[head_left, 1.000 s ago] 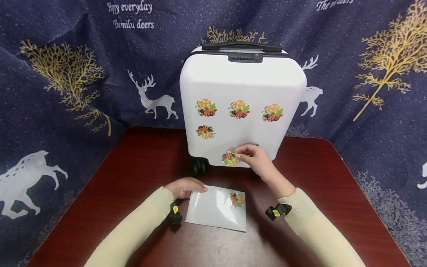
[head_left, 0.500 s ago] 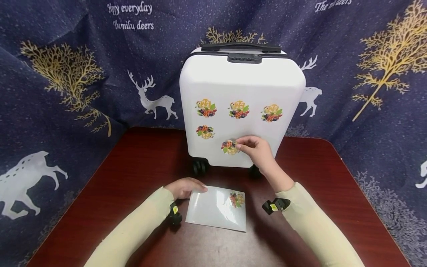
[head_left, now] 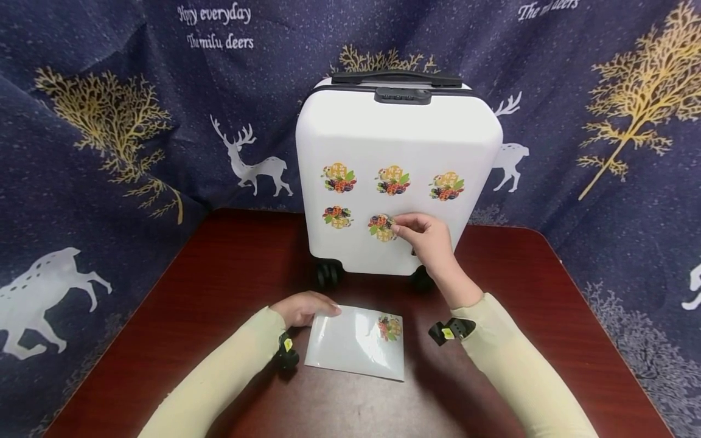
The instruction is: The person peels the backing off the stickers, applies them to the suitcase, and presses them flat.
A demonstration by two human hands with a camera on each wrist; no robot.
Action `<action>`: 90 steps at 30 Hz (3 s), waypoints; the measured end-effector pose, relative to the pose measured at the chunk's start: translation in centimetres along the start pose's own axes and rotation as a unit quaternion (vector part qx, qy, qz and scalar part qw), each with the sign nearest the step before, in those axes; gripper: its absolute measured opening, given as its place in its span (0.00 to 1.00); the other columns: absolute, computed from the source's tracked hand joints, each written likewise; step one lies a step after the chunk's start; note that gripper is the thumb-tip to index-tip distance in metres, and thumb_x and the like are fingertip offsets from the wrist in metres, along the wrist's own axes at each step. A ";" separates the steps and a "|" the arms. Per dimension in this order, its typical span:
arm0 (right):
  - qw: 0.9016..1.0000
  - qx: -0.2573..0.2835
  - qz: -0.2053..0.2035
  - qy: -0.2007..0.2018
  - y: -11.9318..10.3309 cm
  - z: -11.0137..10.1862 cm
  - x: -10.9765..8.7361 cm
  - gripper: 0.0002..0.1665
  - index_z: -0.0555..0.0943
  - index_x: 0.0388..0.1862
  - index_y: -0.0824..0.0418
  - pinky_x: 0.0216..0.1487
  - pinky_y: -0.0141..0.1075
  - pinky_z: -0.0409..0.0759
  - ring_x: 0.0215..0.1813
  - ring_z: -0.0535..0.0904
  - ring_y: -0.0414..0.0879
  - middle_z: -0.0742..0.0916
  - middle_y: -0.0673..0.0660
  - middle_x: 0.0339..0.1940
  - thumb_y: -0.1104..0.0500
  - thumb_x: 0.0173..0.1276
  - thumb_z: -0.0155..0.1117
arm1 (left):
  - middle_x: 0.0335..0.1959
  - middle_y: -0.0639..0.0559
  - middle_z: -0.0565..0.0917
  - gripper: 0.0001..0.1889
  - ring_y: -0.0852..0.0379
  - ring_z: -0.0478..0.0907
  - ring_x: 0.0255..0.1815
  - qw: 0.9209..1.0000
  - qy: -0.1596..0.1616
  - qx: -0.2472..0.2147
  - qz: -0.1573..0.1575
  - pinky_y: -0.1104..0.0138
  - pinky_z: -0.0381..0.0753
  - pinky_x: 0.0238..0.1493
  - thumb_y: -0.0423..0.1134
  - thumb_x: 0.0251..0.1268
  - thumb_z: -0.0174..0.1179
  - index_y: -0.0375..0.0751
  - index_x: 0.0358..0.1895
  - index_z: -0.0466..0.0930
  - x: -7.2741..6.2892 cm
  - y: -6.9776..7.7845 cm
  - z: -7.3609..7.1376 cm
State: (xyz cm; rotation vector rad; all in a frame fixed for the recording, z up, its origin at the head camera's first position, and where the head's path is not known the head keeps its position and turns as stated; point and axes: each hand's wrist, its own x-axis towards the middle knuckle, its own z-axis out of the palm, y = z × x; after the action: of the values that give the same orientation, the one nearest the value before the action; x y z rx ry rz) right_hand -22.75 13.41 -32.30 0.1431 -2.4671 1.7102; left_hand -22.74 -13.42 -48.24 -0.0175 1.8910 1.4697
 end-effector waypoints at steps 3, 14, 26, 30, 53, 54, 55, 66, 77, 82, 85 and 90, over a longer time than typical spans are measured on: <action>1.000 0.000 -0.003 0.011 -0.1 0.1 0.1 0.15 0.88 0.52 0.64 0.31 0.30 0.71 0.36 0.74 0.39 0.88 0.39 0.35 0.57 0.70 0.70 | 0.40 0.46 0.88 0.15 0.57 0.85 0.37 1.000 0.000 0.001 -0.001 0.61 0.89 0.46 0.33 0.70 0.62 0.26 0.54 0.81 0.1 0.0 0.0; 0.999 0.010 -0.010 0.038 -0.1 0.5 0.0 0.15 0.88 0.50 0.66 0.35 0.29 0.71 0.33 0.75 0.35 0.90 0.48 0.40 0.58 0.70 0.70 | 0.40 0.46 0.88 0.15 0.57 0.85 0.37 1.000 -0.003 0.000 -0.001 0.60 0.89 0.47 0.32 0.70 0.62 0.26 0.54 0.81 0.1 0.0 0.0; 0.996 0.007 -0.017 0.083 -0.2 1.1 -0.2 0.13 0.90 0.48 0.64 0.29 0.27 0.72 0.30 0.79 0.31 0.92 0.63 0.43 0.59 0.69 0.71 | 0.41 0.45 0.88 0.16 0.56 0.85 0.38 1.000 -0.001 0.002 0.000 0.60 0.89 0.48 0.33 0.70 0.61 0.25 0.56 0.80 0.0 0.0 0.0; 0.995 0.003 -0.028 0.100 -0.2 1.3 -0.2 0.12 0.89 0.46 0.66 0.34 0.25 0.74 0.31 0.79 0.26 0.92 0.64 0.41 0.60 0.68 0.71 | 0.42 0.44 0.88 0.16 0.56 0.85 0.38 1.000 0.002 0.002 -0.002 0.60 0.89 0.48 0.33 0.70 0.62 0.25 0.56 0.80 0.0 -0.1 0.1; 0.984 0.016 -0.037 0.173 0.5 2.6 0.0 0.08 0.89 0.38 0.66 0.30 0.26 0.72 0.27 0.77 0.29 0.90 0.57 0.30 0.61 0.66 0.71 | 0.43 0.43 0.88 0.15 0.55 0.85 0.38 1.000 0.023 0.002 -0.010 0.60 0.89 0.48 0.34 0.69 0.64 0.28 0.54 0.81 0.1 0.0 0.1; 0.984 0.018 -0.035 0.173 0.5 2.6 0.0 0.08 0.89 0.38 0.66 0.30 0.26 0.72 0.27 0.77 0.28 0.90 0.56 0.30 0.61 0.66 0.71 | 0.43 0.43 0.88 0.15 0.55 0.85 0.38 1.000 0.023 0.003 -0.010 0.59 0.89 0.48 0.34 0.69 0.64 0.28 0.54 0.81 0.1 -0.1 0.1; 0.984 0.021 -0.034 0.172 0.5 2.7 -0.1 0.08 0.89 0.38 0.66 0.30 0.26 0.72 0.27 0.77 0.28 0.89 0.56 0.30 0.61 0.66 0.71 | 0.43 0.42 0.88 0.16 0.55 0.86 0.38 1.000 0.023 0.002 -0.010 0.59 0.89 0.48 0.34 0.69 0.64 0.27 0.54 0.81 0.1 -0.1 0.1; 0.984 0.060 -0.054 0.162 0.9 2.6 -1.1 0.07 0.86 0.40 0.71 0.34 0.21 0.78 0.30 0.79 0.24 0.89 0.66 0.42 0.65 0.67 0.70 | 0.41 0.44 0.88 0.15 0.56 0.85 0.37 1.000 0.017 -0.002 -0.002 0.60 0.89 0.46 0.32 0.69 0.63 0.27 0.54 0.81 0.1 -0.2 0.3; 0.975 0.113 -0.053 0.181 1.3 2.5 -0.4 0.03 0.86 0.36 0.69 0.33 0.21 0.78 0.27 0.81 0.27 0.86 0.41 0.28 0.68 0.66 0.70 | 0.40 0.45 0.88 0.16 0.56 0.85 0.38 1.000 0.013 0.008 0.000 0.61 0.89 0.46 0.33 0.69 0.63 0.26 0.54 0.81 0.5 -0.3 0.2; 0.975 0.107 -0.058 0.185 1.5 2.7 -0.1 0.08 0.86 0.39 0.72 0.33 0.21 0.76 0.27 0.81 0.26 0.85 0.36 0.26 0.66 0.66 0.71 | 0.41 0.45 0.88 0.16 0.57 0.86 0.38 1.000 0.013 0.008 -0.002 0.61 0.89 0.46 0.33 0.69 0.63 0.26 0.55 0.81 0.5 -0.3 0.1; 0.974 0.098 -0.064 0.192 1.4 2.9 -0.1 0.08 0.87 0.38 0.71 0.31 0.21 0.76 0.27 0.80 0.25 0.83 0.32 0.24 0.64 0.66 0.72 | 0.40 0.46 0.88 0.16 0.57 0.85 0.37 1.000 0.013 0.007 -0.002 0.62 0.89 0.46 0.33 0.69 0.63 0.26 0.54 0.81 0.4 -0.3 0.1; 0.973 0.068 -0.076 0.209 1.2 3.3 -0.1 0.07 0.87 0.37 0.69 0.31 0.20 0.75 0.27 0.78 0.24 0.89 0.51 0.28 0.63 0.66 0.72 | 0.40 0.46 0.88 0.15 0.57 0.85 0.37 1.000 0.012 0.006 -0.002 0.62 0.89 0.45 0.33 0.69 0.63 0.27 0.54 0.81 0.2 -0.2 0.1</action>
State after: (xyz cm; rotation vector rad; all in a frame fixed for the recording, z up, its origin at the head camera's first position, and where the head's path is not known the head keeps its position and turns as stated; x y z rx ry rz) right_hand -23.05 10.78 -34.53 -0.0148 -1.9870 1.6456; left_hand -22.76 -13.35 -48.56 -0.0340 1.9184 1.4615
